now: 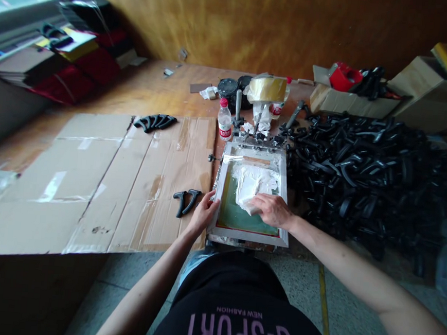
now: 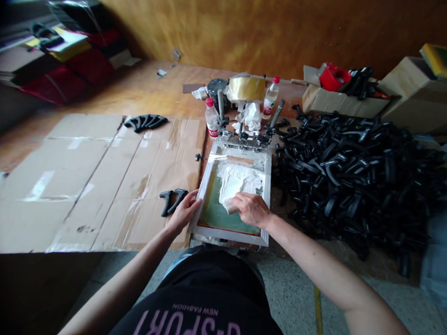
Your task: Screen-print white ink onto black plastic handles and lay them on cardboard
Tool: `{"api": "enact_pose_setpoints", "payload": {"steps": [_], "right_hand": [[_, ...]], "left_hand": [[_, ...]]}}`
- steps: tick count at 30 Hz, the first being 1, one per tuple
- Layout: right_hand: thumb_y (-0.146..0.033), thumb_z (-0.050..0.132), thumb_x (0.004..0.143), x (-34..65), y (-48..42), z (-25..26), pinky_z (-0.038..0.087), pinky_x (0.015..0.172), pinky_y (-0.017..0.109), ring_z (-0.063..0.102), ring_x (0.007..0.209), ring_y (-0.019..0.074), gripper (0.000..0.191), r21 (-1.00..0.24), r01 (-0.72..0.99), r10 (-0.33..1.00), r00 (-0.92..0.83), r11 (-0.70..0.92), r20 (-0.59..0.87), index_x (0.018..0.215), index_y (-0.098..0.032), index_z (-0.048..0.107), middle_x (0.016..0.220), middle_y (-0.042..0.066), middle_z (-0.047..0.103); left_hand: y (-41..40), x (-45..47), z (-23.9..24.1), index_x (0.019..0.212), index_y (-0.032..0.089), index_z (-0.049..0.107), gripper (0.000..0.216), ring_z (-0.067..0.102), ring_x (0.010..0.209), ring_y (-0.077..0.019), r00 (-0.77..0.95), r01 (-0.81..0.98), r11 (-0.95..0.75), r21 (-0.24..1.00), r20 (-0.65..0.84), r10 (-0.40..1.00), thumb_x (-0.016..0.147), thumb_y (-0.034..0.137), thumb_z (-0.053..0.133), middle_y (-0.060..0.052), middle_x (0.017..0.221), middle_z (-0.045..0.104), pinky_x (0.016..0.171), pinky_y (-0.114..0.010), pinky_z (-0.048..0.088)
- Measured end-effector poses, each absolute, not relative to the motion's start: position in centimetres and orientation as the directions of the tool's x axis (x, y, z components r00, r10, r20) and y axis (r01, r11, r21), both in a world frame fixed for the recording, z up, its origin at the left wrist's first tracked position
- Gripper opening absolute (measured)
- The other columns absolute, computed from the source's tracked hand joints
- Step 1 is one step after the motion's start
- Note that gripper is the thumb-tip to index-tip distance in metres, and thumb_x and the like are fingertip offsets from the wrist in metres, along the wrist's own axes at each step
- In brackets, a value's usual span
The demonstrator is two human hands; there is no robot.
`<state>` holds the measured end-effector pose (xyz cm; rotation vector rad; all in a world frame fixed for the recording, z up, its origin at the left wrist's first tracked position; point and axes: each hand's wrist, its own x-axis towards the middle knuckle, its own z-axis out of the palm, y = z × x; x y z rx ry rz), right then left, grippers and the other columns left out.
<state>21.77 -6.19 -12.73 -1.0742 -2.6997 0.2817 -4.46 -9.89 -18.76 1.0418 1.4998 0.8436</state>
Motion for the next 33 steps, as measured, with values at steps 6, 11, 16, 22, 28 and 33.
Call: {"api": "enact_pose_setpoints", "payload": {"steps": [6,11,16,22,28,33], "right_hand": [[-0.028,0.067,0.086,21.2,0.4,-9.6,0.049,0.079,0.030,0.063,0.092,0.0193,0.042,-0.359,0.804,0.879,-0.403,0.474,0.256,0.127,-0.029,0.059,0.110,0.002,0.068],[-0.030,0.050,0.097,27.1,5.2,-8.0,0.051,0.074,0.028,0.064,0.080,0.0158,0.043,-0.311,0.939,0.938,-0.030,0.144,0.346,0.136,-0.012,0.052,0.098,0.008,0.071],[-0.025,0.042,0.098,30.2,1.6,-11.5,0.045,0.050,0.017,0.055,0.058,0.0093,0.038,-0.268,0.958,0.963,-0.027,0.101,0.267,0.079,-0.007,0.070,0.068,0.004,0.067],[-0.033,0.067,0.087,24.1,-4.1,-17.0,0.046,0.077,0.028,0.063,0.089,0.0205,0.017,-0.230,0.914,0.942,-0.334,0.334,0.036,0.081,-0.017,0.066,0.090,0.009,0.070],[-0.033,0.050,0.097,18.5,-8.6,-15.6,0.044,0.074,0.030,0.061,0.086,0.0214,0.018,-0.388,0.856,0.940,-0.315,0.342,0.132,0.089,-0.020,0.060,0.087,0.009,0.067],[-0.032,0.044,0.100,22.6,-6.8,-15.3,0.045,0.075,0.029,0.065,0.087,0.0196,0.022,-0.406,0.885,0.971,-0.239,0.229,0.027,0.096,-0.019,0.061,0.093,0.009,0.069]], "left_hand": [[-9.7,-4.7,-14.7,0.141,0.021,0.047,0.072,0.063,0.070,-0.0167,-0.033,0.111,0.360,0.926,-0.359,0.933,0.079,0.053,0.064,-0.003,0.082,0.067,0.058,-0.024,0.047],[-8.0,-4.4,-8.4,0.112,0.019,0.066,0.060,0.055,0.056,-0.0130,-0.056,-0.045,0.264,0.964,-0.266,0.962,0.087,0.068,0.043,-0.003,0.072,0.064,0.046,-0.022,0.041],[-3.4,-2.1,-2.8,0.109,0.019,0.063,0.052,0.065,0.080,-0.0147,-0.127,-0.252,-0.071,0.965,0.040,0.991,0.093,0.062,0.037,-0.006,0.097,0.067,0.062,-0.023,0.051],[-3.2,0.0,-3.7,0.122,0.020,0.052,0.058,0.068,0.076,-0.0146,-0.161,-0.344,0.013,0.939,-0.073,0.984,0.089,0.066,0.043,-0.006,0.092,0.070,0.057,-0.022,0.050],[-12.3,3.1,-12.4,0.107,0.016,0.062,0.054,0.070,0.086,-0.0241,0.297,-0.237,0.685,0.689,-0.620,0.726,0.080,0.063,0.061,-0.015,0.103,0.072,0.061,-0.030,0.055],[-12.9,-3.2,-16.3,0.083,0.015,0.061,0.048,0.061,0.054,-0.0155,-0.085,-0.120,0.678,0.725,-0.688,0.721,0.081,0.062,0.049,-0.007,0.069,0.068,0.049,-0.026,0.047]]}}
